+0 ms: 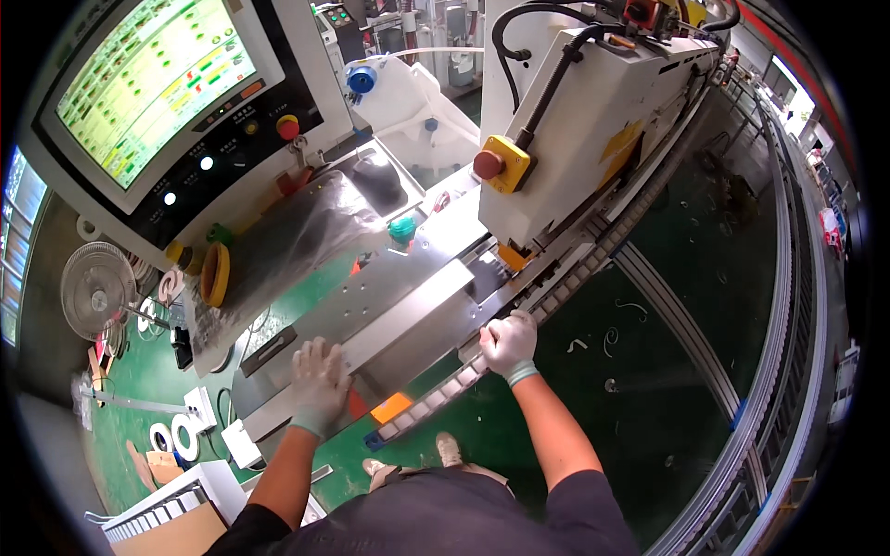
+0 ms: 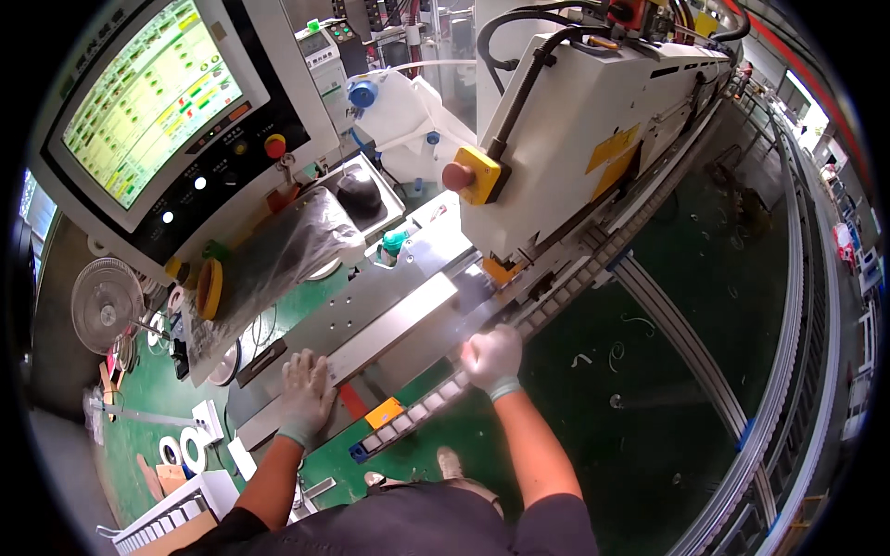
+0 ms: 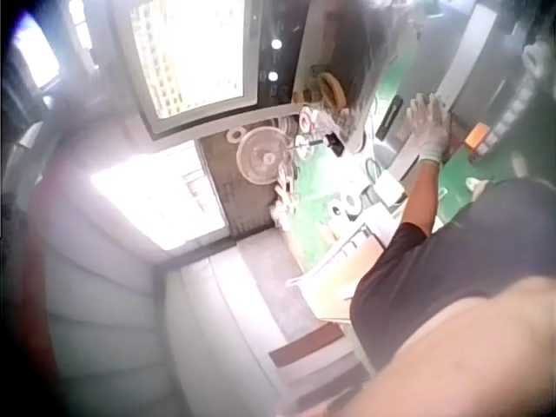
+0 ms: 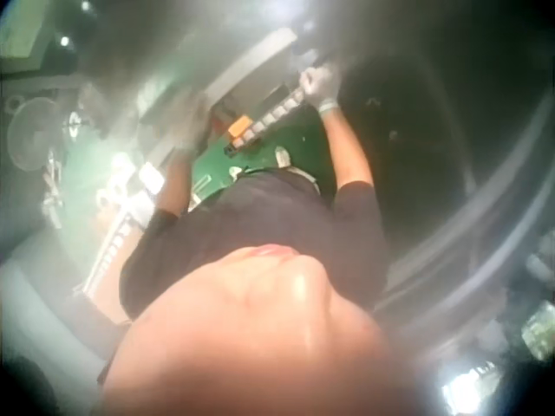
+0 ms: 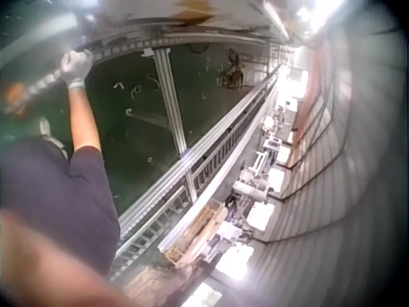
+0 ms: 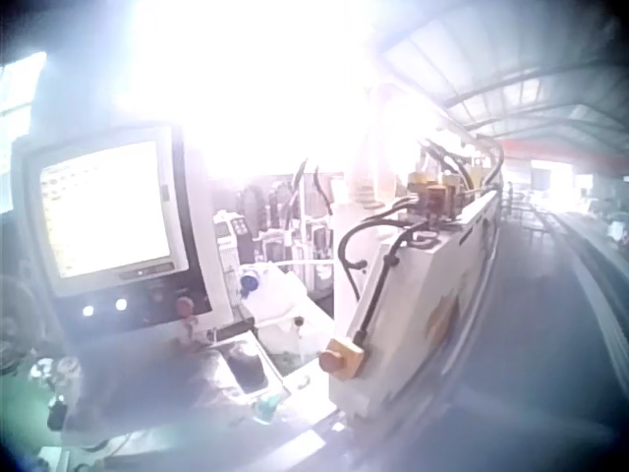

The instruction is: The person picks up a long wooden panel from a stack, places it onto a guide rail of an industrial machine, and then removes it; they subsequently pick up a roll of white edging tape, use a small tool to trim a portion, and then handle a blue cylindrical component.

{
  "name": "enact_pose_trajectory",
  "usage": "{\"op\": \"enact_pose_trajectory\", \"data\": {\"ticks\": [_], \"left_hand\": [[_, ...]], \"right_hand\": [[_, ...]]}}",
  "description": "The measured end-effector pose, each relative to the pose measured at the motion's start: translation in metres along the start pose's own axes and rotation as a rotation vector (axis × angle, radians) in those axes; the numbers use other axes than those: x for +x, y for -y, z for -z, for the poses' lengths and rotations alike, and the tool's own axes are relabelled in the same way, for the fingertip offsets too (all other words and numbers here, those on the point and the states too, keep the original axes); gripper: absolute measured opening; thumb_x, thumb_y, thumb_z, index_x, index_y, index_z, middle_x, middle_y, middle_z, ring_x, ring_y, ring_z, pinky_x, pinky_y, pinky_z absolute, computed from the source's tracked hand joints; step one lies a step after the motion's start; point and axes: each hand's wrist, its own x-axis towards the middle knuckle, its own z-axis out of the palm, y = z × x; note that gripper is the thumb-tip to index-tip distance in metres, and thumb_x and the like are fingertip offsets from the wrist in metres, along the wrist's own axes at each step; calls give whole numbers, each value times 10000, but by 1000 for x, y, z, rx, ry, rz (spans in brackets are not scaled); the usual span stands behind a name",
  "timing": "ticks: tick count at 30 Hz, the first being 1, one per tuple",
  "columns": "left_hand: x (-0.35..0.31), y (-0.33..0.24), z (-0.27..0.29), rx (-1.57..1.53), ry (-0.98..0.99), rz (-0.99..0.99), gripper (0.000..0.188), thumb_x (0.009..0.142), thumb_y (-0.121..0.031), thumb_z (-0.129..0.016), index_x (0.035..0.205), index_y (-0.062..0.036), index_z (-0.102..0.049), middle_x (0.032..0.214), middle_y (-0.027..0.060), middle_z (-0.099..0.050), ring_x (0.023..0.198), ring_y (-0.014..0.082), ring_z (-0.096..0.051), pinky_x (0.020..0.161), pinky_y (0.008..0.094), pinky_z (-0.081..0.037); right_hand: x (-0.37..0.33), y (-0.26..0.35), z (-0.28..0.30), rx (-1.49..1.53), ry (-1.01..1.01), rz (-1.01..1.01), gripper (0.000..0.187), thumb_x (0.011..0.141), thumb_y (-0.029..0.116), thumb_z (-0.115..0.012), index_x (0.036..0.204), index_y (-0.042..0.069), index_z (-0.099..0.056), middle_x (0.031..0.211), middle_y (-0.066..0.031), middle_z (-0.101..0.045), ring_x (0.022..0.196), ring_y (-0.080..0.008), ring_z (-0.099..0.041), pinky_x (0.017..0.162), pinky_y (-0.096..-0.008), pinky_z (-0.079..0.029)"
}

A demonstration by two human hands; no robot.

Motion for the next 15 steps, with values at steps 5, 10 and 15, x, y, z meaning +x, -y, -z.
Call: {"op": "enact_pose_trajectory", "data": {"ticks": [5, 10, 15], "left_hand": [[96, -89, -27, 49, -88, -57, 669, 980, -450, -558, 1551, -117, -452, 1613, 232, -366, 1510, 443, -298, 1244, 602, -166], [158, -144, -32, -33, -170, -59, 656, 983, -449, -549, 1533, -100, -475, 1601, 225, -398, 1493, 442, -338, 1235, 606, -188], [207, -181, -35, -142, -276, -141, 617, 960, -423, -578, 1442, -38, -553, 1557, 236, -456, 1452, 416, -411, 1214, 590, -260]], "right_hand": [[-1, -3, 3, 53, -104, 44, 258, 796, 257, -658, 599, 150, -530, 582, -79, -492, 634, -309, -540, 867, -440, -471], [2, -4, 4, 52, -45, 76, 209, 812, 271, -624, 647, 143, -615, 644, -70, -604, 668, -285, -597, 901, -418, -493], [4, -7, -2, 34, -58, 112, 214, 823, 264, -611, 647, 142, -615, 651, -67, -601, 683, -290, -596, 910, -429, -478]]}}
